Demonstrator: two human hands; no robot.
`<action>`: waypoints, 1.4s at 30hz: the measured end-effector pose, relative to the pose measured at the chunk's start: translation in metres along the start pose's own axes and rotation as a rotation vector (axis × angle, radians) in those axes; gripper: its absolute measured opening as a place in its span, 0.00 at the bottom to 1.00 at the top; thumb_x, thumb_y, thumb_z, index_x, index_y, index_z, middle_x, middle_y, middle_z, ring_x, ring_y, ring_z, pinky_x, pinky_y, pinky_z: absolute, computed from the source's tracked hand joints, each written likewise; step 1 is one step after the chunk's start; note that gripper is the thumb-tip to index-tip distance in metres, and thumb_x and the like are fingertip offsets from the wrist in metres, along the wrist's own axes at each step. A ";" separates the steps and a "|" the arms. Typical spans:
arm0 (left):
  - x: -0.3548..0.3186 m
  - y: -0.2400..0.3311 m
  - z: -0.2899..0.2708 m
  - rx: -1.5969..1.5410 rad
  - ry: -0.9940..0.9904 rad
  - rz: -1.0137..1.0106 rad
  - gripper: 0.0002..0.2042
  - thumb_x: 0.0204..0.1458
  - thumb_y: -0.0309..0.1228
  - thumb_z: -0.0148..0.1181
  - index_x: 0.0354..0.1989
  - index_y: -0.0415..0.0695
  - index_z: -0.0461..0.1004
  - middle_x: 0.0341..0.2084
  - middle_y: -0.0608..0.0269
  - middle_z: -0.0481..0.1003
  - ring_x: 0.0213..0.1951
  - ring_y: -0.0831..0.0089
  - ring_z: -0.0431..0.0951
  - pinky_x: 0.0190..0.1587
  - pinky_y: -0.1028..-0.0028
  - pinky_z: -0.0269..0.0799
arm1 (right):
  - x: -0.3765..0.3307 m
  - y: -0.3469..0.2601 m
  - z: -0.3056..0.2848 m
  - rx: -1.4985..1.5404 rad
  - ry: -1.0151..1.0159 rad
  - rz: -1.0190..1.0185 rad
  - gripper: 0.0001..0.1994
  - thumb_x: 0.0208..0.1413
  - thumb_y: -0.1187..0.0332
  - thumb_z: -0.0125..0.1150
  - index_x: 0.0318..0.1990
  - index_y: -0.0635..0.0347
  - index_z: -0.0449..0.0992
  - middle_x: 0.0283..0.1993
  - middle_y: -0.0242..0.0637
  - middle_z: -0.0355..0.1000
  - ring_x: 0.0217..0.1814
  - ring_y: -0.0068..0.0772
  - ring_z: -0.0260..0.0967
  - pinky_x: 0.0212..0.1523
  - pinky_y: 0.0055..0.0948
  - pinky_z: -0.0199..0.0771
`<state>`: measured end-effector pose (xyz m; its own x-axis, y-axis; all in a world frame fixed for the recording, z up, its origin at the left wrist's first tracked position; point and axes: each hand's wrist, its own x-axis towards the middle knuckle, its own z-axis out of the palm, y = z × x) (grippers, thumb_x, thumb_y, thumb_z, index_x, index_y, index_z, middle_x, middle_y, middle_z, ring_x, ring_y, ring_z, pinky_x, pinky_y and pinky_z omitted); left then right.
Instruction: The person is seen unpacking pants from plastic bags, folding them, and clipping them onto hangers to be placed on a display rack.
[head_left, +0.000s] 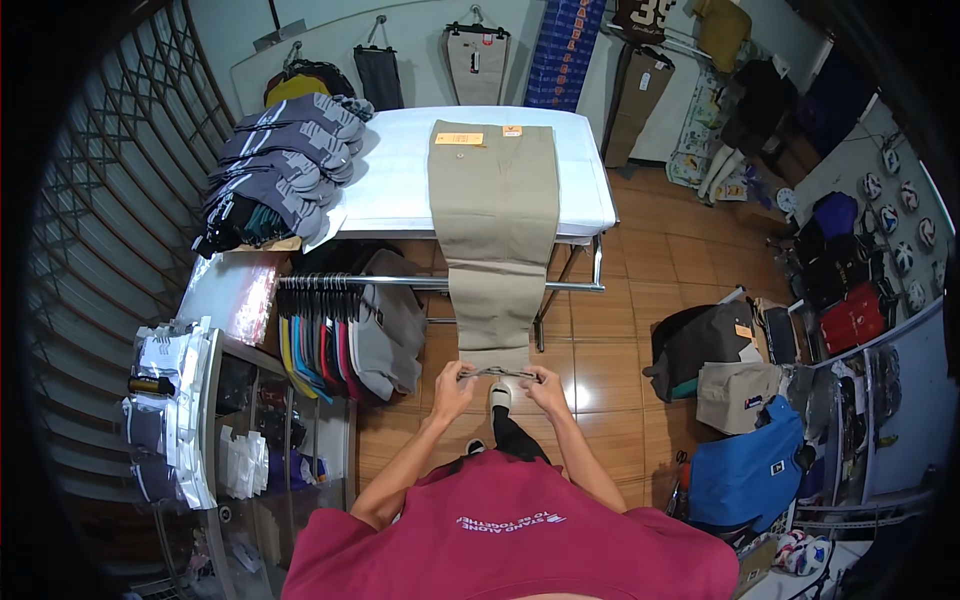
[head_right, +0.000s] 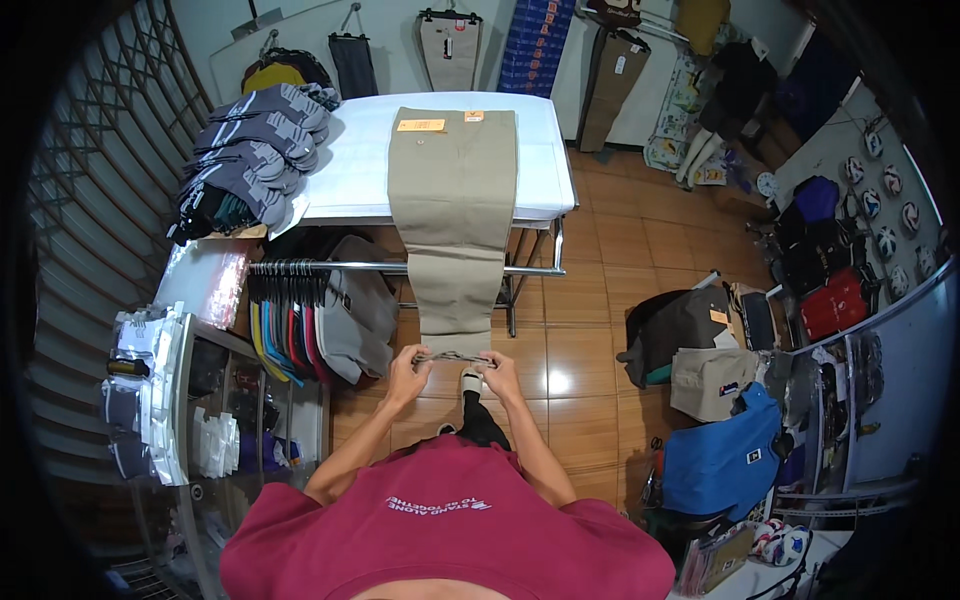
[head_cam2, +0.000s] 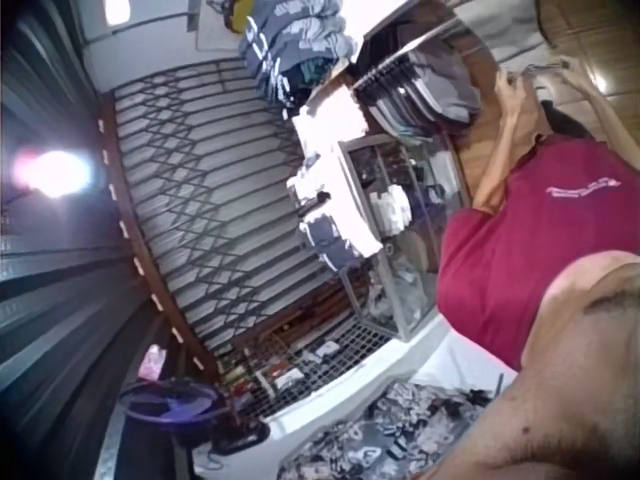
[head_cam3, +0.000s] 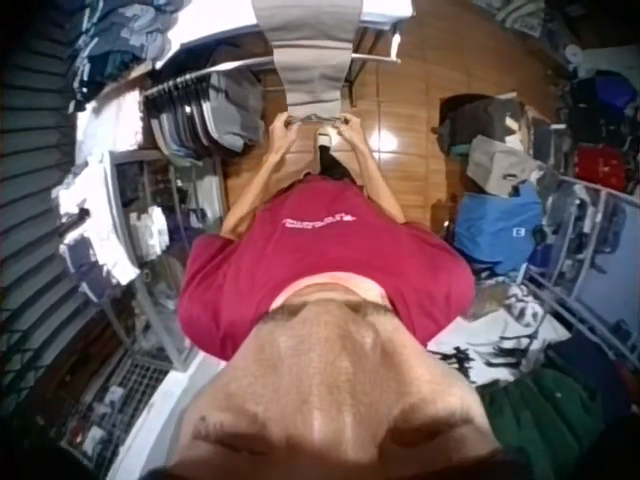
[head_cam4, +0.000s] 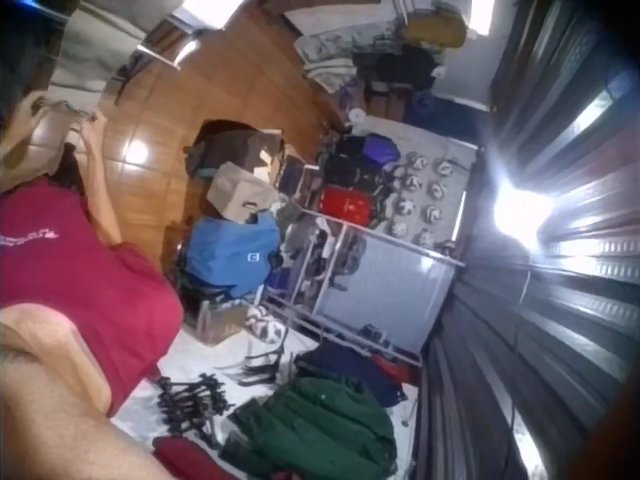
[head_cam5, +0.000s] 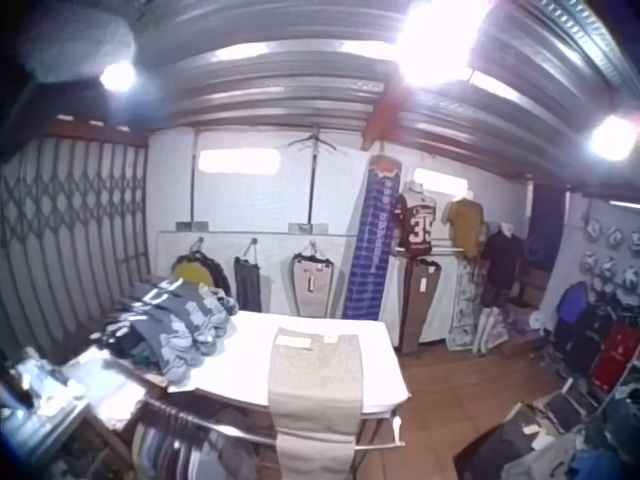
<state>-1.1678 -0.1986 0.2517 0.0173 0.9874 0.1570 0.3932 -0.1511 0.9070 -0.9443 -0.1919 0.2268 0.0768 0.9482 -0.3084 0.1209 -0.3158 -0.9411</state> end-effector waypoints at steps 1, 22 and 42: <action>-0.003 -0.002 0.001 0.060 -0.025 -0.007 0.12 0.45 0.22 0.59 0.39 0.39 0.72 0.39 0.50 0.73 0.46 0.53 0.74 0.49 0.63 0.69 | 0.003 0.007 0.001 0.064 -0.022 0.139 0.18 0.48 0.78 0.60 0.49 0.64 0.75 0.36 0.34 0.73 0.35 0.24 0.71 0.32 0.22 0.70; -0.281 -0.170 -0.013 0.257 -0.056 -1.253 0.17 0.52 0.36 0.49 0.41 0.38 0.78 0.37 0.53 0.80 0.41 0.64 0.80 0.43 0.66 0.73 | 0.049 0.166 -0.020 -0.299 -0.111 0.763 0.14 0.50 0.69 0.63 0.43 0.66 0.74 0.41 0.45 0.70 0.38 0.40 0.70 0.34 0.43 0.77; -0.249 -0.097 0.113 -0.637 0.954 -1.274 0.13 0.54 0.34 0.56 0.45 0.43 0.77 0.29 0.63 0.79 0.30 0.73 0.78 0.31 0.75 0.73 | 0.214 0.104 0.077 -1.037 -0.884 0.609 0.08 0.57 0.66 0.47 0.34 0.59 0.72 0.27 0.36 0.71 0.28 0.37 0.73 0.26 0.37 0.72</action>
<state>-1.1065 -0.4245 0.0802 -0.5980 0.1508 -0.7872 -0.6812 0.4219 0.5983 -0.9915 -0.0197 0.0521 -0.1907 0.2589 -0.9469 0.9524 -0.1847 -0.2423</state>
